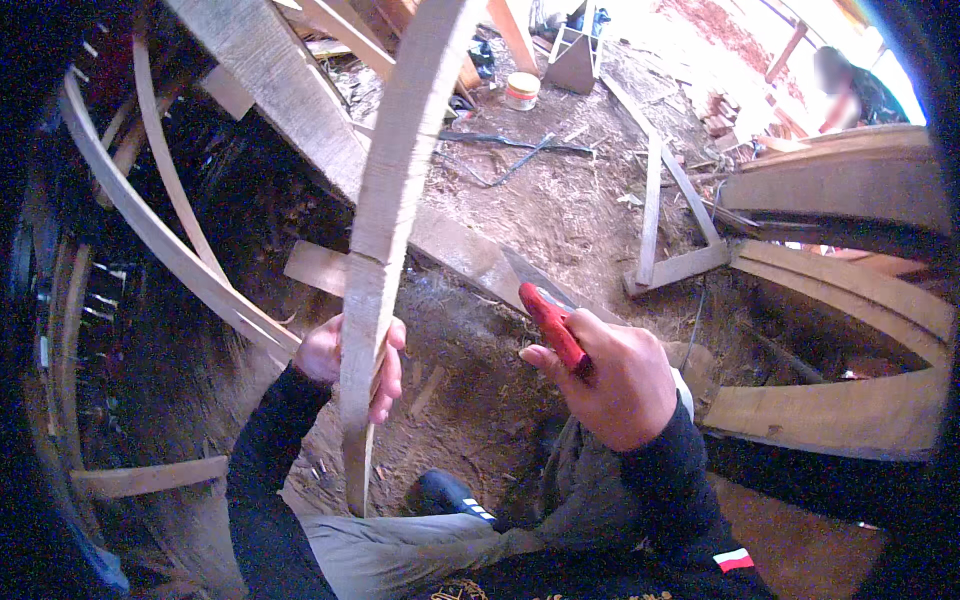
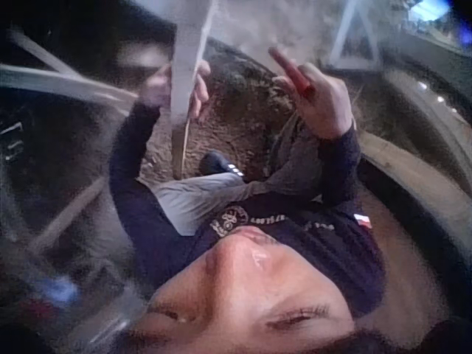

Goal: The person uses a red hand saw to cut a long, thin strip of light-colored wood. They hold the wood steady with their left hand while sawing with their right hand, working in a cluttered workshop environment.

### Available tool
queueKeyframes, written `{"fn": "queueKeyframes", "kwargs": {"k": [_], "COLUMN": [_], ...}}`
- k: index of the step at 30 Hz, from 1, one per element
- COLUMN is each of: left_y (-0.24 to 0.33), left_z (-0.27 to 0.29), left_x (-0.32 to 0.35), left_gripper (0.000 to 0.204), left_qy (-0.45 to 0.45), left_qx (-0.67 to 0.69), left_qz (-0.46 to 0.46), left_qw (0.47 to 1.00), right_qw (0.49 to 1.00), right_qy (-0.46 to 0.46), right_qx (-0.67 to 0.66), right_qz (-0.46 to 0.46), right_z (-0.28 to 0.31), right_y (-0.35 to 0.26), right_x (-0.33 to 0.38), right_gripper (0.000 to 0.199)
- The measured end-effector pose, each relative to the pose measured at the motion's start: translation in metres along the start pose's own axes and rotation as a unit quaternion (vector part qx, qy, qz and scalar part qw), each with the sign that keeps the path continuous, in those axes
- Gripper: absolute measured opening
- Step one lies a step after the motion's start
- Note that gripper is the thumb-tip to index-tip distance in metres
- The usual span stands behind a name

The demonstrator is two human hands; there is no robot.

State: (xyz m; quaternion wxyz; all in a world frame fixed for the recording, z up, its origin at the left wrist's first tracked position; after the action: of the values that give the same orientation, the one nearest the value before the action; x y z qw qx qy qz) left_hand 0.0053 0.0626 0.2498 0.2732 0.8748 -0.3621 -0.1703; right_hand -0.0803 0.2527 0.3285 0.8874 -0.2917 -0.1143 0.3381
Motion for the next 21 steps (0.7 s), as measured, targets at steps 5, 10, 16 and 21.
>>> {"fn": "queueKeyframes", "kwargs": {"k": [5,10,16,21], "left_y": [0.007,0.014,0.016,0.02], "left_z": [-0.001,0.011,0.013,0.013], "left_x": [0.005,0.001,0.006,0.009], "left_gripper": [0.076,0.084,0.063,0.059], "left_qy": [-0.02,0.048,0.018,0.01], "left_qx": [0.027,0.063,0.074,0.086], "left_qz": [-0.067,-0.154,-0.162,-0.183], "left_qw": [0.997,0.985,0.984,0.979], "right_qw": [1.0,1.0,0.999,0.999], "right_qy": [-0.005,-0.007,-0.005,0.012], "right_qx": [-0.016,-0.017,-0.031,-0.031], "right_qz": [0.008,-0.005,-0.014,0.0], "right_z": [-0.001,0.0,0.001,-0.002], "right_y": [0.001,0.007,0.005,0.002], "right_x": [-0.001,0.0,-0.001,-0.005], "right_gripper": [0.033,0.033,0.032,0.031]}}
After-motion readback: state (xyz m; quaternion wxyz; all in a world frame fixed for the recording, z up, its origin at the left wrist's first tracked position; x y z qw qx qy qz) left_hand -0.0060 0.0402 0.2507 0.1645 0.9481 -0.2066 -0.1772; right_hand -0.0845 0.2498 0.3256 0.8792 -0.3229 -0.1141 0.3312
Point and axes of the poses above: each hand's wrist, its own x-axis away from the middle knuckle, its own z-axis out of the back of the hand, y = z × x, the point moved 9 cm from there along -x, towards the middle knuckle, and after that the axes turned 7 degrees about -y, right-handed, at the moved point
